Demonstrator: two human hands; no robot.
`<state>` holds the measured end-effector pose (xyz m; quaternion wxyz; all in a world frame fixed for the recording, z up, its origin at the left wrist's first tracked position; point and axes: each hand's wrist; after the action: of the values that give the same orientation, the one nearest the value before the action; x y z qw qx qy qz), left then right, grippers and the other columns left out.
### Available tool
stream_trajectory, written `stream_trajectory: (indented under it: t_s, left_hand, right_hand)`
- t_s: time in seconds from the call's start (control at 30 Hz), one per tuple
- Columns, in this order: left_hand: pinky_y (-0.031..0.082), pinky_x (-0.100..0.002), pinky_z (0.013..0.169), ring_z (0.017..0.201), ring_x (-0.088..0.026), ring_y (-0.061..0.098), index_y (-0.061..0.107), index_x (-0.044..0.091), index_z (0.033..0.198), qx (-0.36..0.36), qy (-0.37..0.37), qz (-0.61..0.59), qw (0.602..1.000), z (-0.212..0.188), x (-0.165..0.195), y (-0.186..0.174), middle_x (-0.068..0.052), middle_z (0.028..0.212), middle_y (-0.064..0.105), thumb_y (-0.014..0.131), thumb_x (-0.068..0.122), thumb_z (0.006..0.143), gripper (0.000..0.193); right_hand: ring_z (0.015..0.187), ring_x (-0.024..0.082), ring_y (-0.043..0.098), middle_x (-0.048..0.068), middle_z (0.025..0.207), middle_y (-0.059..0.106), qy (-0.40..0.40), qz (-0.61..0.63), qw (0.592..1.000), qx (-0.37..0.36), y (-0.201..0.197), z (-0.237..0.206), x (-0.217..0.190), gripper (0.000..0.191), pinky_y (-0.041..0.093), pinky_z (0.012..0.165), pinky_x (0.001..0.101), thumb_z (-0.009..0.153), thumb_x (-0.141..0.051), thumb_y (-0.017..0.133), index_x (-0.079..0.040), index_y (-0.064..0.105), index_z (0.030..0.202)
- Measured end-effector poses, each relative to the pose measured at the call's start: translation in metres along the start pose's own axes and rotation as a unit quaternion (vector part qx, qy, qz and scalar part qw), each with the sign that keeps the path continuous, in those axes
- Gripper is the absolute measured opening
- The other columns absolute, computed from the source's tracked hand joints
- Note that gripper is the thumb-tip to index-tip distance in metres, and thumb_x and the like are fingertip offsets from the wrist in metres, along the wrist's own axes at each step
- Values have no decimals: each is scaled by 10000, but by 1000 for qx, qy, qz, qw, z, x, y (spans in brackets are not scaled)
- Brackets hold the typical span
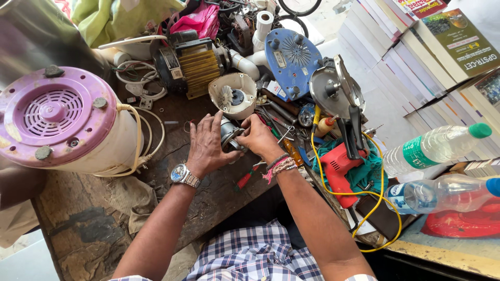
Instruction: The person uses a T-handle wrench and a screwdriver to loosen and tighten fasteners on a small motor assembly. They rotate the motor housing and adjust components while seated at a cluttered workbench.
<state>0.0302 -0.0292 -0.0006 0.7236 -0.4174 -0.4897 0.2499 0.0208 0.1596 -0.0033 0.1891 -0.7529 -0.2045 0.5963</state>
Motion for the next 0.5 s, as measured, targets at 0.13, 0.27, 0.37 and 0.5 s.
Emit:
stream_trajectory:
  t_s: [0.13, 0.27, 0.37, 0.5]
  left_hand:
    - [135, -679, 1183, 1454, -383, 313, 237, 67, 1563, 3, 1, -3, 1000, -1, 0, 1, -207, 1472, 419, 897, 632, 560, 1328]
    - [151, -676, 1181, 1452, -389, 316, 242, 64, 1560, 6, 4, -4, 1000, -1, -1, 2, -212, 1476, 414, 896, 635, 553, 1331]
    - [151, -678, 1176, 1452, -392, 311, 245, 67, 1560, 8, 4, 0, 1000, 0, -2, 2, -219, 1485, 403, 900, 639, 548, 1335]
    - [155, -676, 1184, 1463, -384, 308, 241, 69, 1562, -3, -4, -6, 1000, 0, -2, 2, -208, 1492, 403, 896, 653, 541, 1346]
  right_hand:
    - [859, 198, 697, 59, 918, 707, -27, -79, 996, -4, -7, -5, -3, 406, 546, 779, 367, 802, -227, 851, -72, 618, 1096]
    - [827, 203, 717, 51, 872, 709, -40, -63, 997, 31, -2, -6, -3, 433, 565, 768, 372, 790, -191, 803, -79, 585, 1146]
    - [803, 200, 712, 47, 848, 689, -12, -28, 999, 31, 3, -4, 0, 504, 573, 737, 372, 751, -179, 817, -68, 547, 1161]
    - [825, 184, 686, 46, 886, 677, -28, 31, 999, 25, 4, -3, 6, 526, 588, 729, 360, 727, -166, 847, -50, 555, 1150]
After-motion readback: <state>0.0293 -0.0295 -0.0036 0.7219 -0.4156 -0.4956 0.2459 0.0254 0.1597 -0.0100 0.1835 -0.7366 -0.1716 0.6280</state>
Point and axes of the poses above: each hand's wrist, its own z-axis towards the middle knuckle, its own y-axis out of the palm, x = y × z
